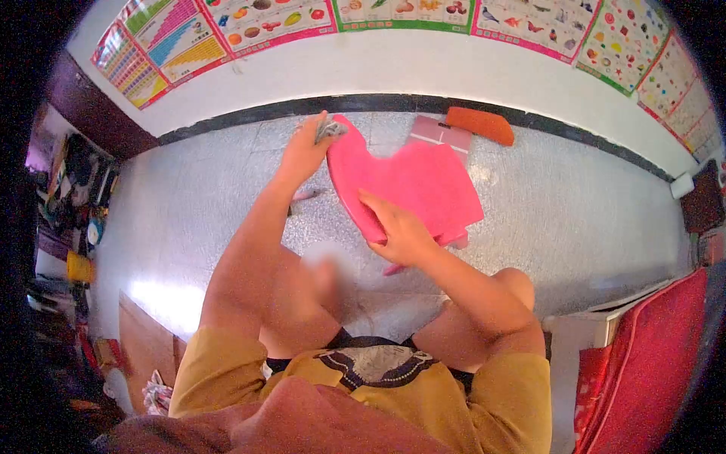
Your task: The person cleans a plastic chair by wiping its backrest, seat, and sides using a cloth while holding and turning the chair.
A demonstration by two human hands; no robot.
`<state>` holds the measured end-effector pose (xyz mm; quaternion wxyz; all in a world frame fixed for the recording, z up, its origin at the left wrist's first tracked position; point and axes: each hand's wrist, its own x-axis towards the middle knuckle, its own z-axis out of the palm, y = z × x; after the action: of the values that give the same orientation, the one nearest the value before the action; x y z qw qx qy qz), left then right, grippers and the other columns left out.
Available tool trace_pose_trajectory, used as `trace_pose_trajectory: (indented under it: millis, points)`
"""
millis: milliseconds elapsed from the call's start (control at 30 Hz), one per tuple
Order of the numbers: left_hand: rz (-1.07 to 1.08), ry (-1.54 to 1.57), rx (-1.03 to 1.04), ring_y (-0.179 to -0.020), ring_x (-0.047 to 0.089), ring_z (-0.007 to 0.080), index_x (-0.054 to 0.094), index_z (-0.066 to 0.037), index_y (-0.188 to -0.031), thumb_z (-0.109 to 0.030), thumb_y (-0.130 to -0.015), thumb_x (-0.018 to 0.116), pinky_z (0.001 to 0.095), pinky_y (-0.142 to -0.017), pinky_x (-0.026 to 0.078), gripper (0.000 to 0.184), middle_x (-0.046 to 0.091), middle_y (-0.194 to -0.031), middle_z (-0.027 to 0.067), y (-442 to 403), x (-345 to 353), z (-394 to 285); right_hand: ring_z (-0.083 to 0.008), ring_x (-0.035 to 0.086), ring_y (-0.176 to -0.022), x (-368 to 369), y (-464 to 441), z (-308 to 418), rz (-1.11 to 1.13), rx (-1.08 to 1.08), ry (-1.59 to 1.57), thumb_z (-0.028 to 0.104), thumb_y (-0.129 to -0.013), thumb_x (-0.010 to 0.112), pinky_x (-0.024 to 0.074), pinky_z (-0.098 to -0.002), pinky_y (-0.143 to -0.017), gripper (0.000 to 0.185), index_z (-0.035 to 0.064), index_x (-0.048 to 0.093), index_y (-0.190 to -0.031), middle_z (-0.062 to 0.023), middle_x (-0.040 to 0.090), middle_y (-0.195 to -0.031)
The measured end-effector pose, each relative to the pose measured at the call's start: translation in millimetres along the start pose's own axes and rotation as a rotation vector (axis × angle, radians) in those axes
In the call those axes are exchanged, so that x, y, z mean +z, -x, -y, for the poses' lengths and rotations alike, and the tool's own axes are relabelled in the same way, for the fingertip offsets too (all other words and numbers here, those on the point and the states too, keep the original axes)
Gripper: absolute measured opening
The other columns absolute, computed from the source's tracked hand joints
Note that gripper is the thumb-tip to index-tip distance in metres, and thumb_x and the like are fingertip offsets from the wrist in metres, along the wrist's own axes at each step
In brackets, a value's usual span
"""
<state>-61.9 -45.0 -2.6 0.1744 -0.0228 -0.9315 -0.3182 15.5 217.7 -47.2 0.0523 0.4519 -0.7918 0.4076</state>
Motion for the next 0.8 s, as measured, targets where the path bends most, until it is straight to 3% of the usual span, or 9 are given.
trace_pose_trajectory:
  millis: [67,167,267,367,467,567,667,767,800]
  points:
    - [0.150,0.120,-0.039,-0.142,0.041,0.0432,0.050,-0.006,-0.145,-0.018,-0.092,0.066,0.0477,-0.117,0.032,0.056,0.043,-0.151,0.0285,4.1,-12.9,-21.5,-0.0397,0.056,-0.128,0.3,-0.5,-0.6,-0.007,-0.009,0.016,0.011,-0.075,0.076,0.0478,-0.0453,-0.106,0.081,0.0042,0.039,-0.148,-0.0204,0.049,-0.148]
    - [0.053,-0.008,0.114,-0.142,0.040,0.0435,0.051,-0.008,-0.145,-0.015,-0.090,0.067,0.0490,-0.117,0.032,0.057,0.049,-0.146,0.0286,29.4,-5.1,-28.1,-0.0395,0.056,-0.127,2.3,1.1,-5.8,-0.020,-0.037,0.048,0.012,-0.076,0.076,0.0481,-0.0453,-0.106,0.080,0.0041,0.039,-0.147,-0.0203,0.049,-0.148]
    - [0.086,0.065,0.181,-0.143,0.039,0.0433,0.057,-0.010,-0.138,-0.008,-0.088,0.066,0.0496,-0.118,0.032,0.052,0.052,-0.146,0.0237,53.2,-14.3,-45.3,-0.0395,0.057,-0.125,0.6,0.5,-5.1,-0.007,-0.022,0.075,0.014,-0.076,0.076,0.0489,-0.0456,-0.105,0.079,0.0037,0.041,-0.145,-0.0207,0.051,-0.146]
    - [0.336,-0.003,0.311,-0.146,0.037,0.0399,0.063,-0.011,-0.131,-0.002,-0.086,0.064,0.0493,-0.119,0.031,0.046,0.051,-0.149,0.0174,60.2,-35.6,-54.4,-0.0399,0.059,-0.123,-2.6,1.2,-0.3,-0.006,-0.012,0.093,0.014,-0.076,0.077,0.0498,-0.0463,-0.103,0.077,0.0026,0.042,-0.144,-0.0212,0.053,-0.143]
    - [0.448,0.121,0.361,-0.148,0.035,0.0366,0.066,-0.010,-0.124,0.001,-0.086,0.062,0.0488,-0.120,0.031,0.041,0.050,-0.151,0.0131,64.1,-48.1,-52.3,-0.0405,0.060,-0.121,-1.6,0.3,-3.1,-0.027,-0.043,0.096,0.014,-0.076,0.077,0.0504,-0.0469,-0.102,0.076,0.0013,0.043,-0.143,-0.0213,0.055,-0.141]
    - [0.444,0.111,0.383,-0.149,0.035,0.0332,0.064,-0.012,-0.130,0.001,-0.086,0.062,0.0466,-0.120,0.032,0.047,0.052,-0.149,0.0144,55.5,-42.8,-34.7,-0.0409,0.060,-0.121,2.3,0.9,-7.8,-0.053,-0.093,0.099,0.014,-0.076,0.077,0.0506,-0.0469,-0.102,0.076,0.0003,0.043,-0.142,-0.0214,0.055,-0.141]
    - [0.335,0.127,0.204,-0.147,0.038,0.0327,0.061,-0.010,-0.136,-0.003,-0.087,0.063,0.0433,-0.119,0.034,0.049,0.051,-0.149,0.0163,46.4,-31.6,-26.0,-0.0404,0.058,-0.124,1.5,-2.3,-6.8,-0.049,-0.114,0.098,0.015,-0.076,0.077,0.0492,-0.0467,-0.104,0.076,0.0000,0.044,-0.142,-0.0214,0.053,-0.143]
    - [0.025,-0.044,0.205,-0.123,0.063,0.0308,0.059,-0.007,-0.136,-0.007,-0.089,0.064,0.0397,-0.104,0.049,0.047,0.063,-0.134,0.0206,19.3,-4.9,1.9,-0.0394,0.055,-0.128,-2.7,-3.6,-4.0,-0.004,-0.070,0.093,0.015,-0.076,0.077,0.0465,-0.0463,-0.107,0.076,0.0002,0.044,-0.142,-0.0213,0.051,-0.145]
    - [0.059,0.075,0.065,-0.113,0.066,0.0300,0.059,-0.006,-0.135,-0.010,-0.090,0.065,0.0393,-0.098,0.052,0.046,0.065,-0.127,0.0202,7.5,-5.5,3.6,-0.0391,0.054,-0.129,-3.7,-3.9,-2.7,0.015,-0.049,0.090,0.015,-0.076,0.077,0.0455,-0.0462,-0.109,0.075,0.0003,0.044,-0.142,-0.0212,0.050,-0.146]
